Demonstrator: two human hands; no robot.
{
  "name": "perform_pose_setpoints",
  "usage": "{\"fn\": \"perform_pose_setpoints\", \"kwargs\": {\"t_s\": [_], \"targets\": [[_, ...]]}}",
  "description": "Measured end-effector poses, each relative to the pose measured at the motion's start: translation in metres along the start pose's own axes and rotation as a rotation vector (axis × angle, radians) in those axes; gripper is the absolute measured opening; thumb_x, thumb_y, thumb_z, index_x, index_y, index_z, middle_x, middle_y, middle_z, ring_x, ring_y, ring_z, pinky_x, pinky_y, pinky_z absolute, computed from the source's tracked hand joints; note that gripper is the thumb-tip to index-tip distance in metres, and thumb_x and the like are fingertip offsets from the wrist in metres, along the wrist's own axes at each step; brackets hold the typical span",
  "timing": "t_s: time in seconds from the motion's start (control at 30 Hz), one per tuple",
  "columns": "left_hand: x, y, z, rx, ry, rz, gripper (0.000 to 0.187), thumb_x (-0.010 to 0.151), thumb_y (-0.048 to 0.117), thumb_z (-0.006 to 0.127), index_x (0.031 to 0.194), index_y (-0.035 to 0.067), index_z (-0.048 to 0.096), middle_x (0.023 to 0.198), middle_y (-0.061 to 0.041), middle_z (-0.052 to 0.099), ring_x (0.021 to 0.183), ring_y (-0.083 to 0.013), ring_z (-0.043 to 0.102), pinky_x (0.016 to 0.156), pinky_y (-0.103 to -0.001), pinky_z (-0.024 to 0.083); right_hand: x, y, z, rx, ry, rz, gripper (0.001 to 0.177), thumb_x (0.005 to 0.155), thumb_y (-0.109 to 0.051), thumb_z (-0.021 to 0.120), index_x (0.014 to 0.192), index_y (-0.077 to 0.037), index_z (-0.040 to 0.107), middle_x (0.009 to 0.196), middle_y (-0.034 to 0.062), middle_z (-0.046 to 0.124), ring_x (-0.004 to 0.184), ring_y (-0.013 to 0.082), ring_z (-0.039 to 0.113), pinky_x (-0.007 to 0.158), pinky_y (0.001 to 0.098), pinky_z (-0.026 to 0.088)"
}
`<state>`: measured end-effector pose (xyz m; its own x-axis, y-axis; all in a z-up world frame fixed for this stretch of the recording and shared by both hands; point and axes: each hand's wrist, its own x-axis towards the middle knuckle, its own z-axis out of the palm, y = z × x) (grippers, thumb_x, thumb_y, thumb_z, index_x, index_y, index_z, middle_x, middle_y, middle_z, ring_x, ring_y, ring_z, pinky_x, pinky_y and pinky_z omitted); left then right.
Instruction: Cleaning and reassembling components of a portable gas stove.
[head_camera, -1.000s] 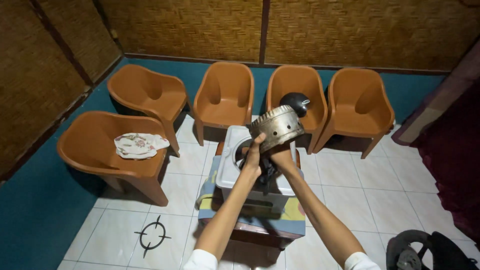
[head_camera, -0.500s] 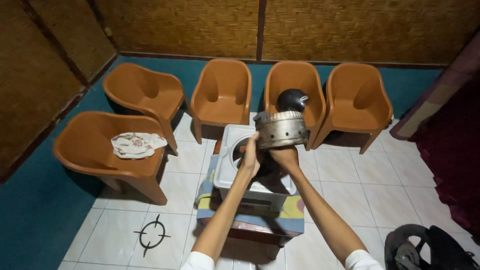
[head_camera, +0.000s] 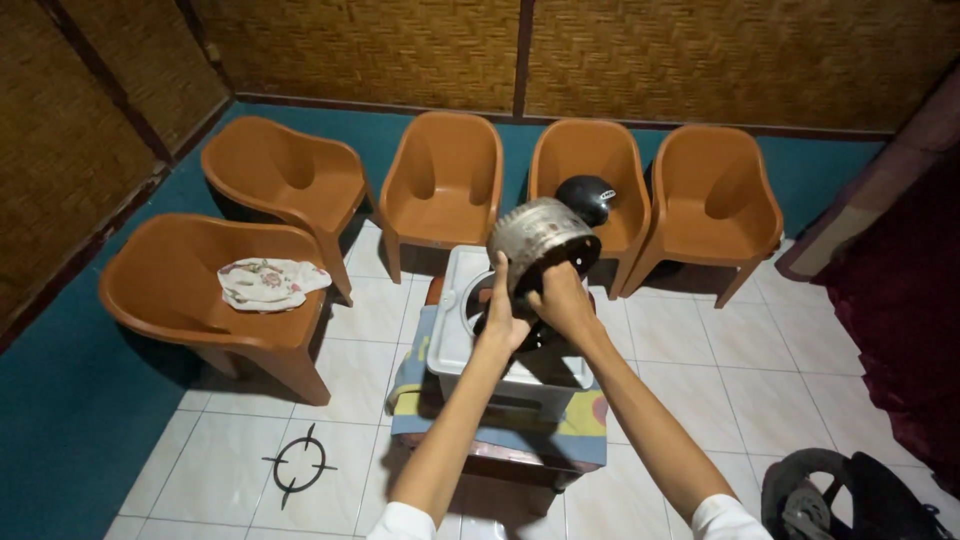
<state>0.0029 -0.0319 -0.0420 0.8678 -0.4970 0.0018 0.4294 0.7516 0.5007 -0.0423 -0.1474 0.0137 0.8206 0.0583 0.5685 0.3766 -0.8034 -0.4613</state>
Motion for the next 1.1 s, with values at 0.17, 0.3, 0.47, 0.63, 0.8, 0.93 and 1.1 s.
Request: {"fn": "perform_pose_setpoints", "kwargs": {"t_s": [0.17,0.3,0.47,0.63,0.8,0.93,1.1], "targets": [[-0.025,0.016,0.029,-0.069,0.131,0.003,0.070,0.087,0.067,0.061,0.132,0.014,0.063,0.131,-0.004,0.066,0.120,-0.0231,0.062,0.104,-0.044,0.050,0.002,-0.027,-0.007,-0.258,-0.101,0.058,0.031,0.074,-0.019,0.081,0.090,0.006,0.071,0.093,0.0305,0.069,0.091,0.0472,0.064,0.087,0.0538,0.051],[-0.013,0.000,0.014,-0.114,0.128,0.036,0.066,0.090,0.068,0.060,0.129,0.015,0.065,0.126,-0.003,0.066,0.116,-0.0219,0.064,0.101,-0.042,0.051,-0.002,-0.005,0.022,-0.158,-0.026,0.111,0.028,0.074,-0.015,0.079,0.088,0.008,0.070,0.091,0.0310,0.067,0.089,0.0471,0.065,0.080,0.0518,0.053],[0.000,0.000,-0.004,-0.041,0.125,0.104,0.067,0.092,0.066,0.058,0.130,0.011,0.066,0.125,-0.006,0.069,0.113,-0.0228,0.066,0.098,-0.040,0.054,0.006,0.012,0.034,0.362,0.026,0.279,0.030,0.083,-0.019,0.070,0.105,0.002,0.073,0.096,0.0253,0.074,0.092,0.0405,0.072,0.079,0.0435,0.056],[-0.016,0.026,0.026,0.010,0.022,0.130,0.070,0.087,0.064,0.056,0.131,0.011,0.064,0.126,-0.005,0.071,0.111,-0.0217,0.069,0.096,-0.038,0.055,0.005,0.036,0.049,0.413,0.035,0.066,0.026,0.091,-0.016,0.071,0.107,0.004,0.068,0.097,0.0261,0.072,0.090,0.0390,0.070,0.080,0.0419,0.053],[-0.009,0.010,0.003,0.041,0.213,0.120,0.071,0.090,0.062,0.059,0.131,0.004,0.064,0.124,-0.009,0.070,0.109,-0.0222,0.068,0.095,-0.040,0.056,0.003,-0.016,0.016,0.243,-0.037,0.039,0.024,0.083,-0.001,0.061,0.106,0.007,0.067,0.095,0.0218,0.072,0.091,0.0316,0.075,0.081,0.0394,0.056],[0.034,-0.014,-0.053,-0.019,0.116,0.182,0.074,0.093,0.062,0.062,0.131,-0.001,0.064,0.124,-0.012,0.069,0.107,-0.0247,0.067,0.095,-0.040,0.056,0.009,-0.008,0.017,0.776,-0.055,0.245,0.028,0.085,0.000,0.056,0.110,0.006,0.067,0.100,0.0109,0.072,0.089,0.0192,0.068,0.077,0.0337,0.056],[0.046,-0.022,-0.067,0.091,0.067,0.179,0.080,0.090,0.068,0.060,0.137,0.003,0.061,0.134,-0.007,0.066,0.114,-0.0181,0.065,0.099,-0.033,0.053,0.007,-0.008,0.011,1.018,0.041,0.567,0.025,0.089,-0.002,0.059,0.112,0.007,0.062,0.097,0.0111,0.070,0.083,0.0198,0.068,0.071,0.0334,0.056]]}}
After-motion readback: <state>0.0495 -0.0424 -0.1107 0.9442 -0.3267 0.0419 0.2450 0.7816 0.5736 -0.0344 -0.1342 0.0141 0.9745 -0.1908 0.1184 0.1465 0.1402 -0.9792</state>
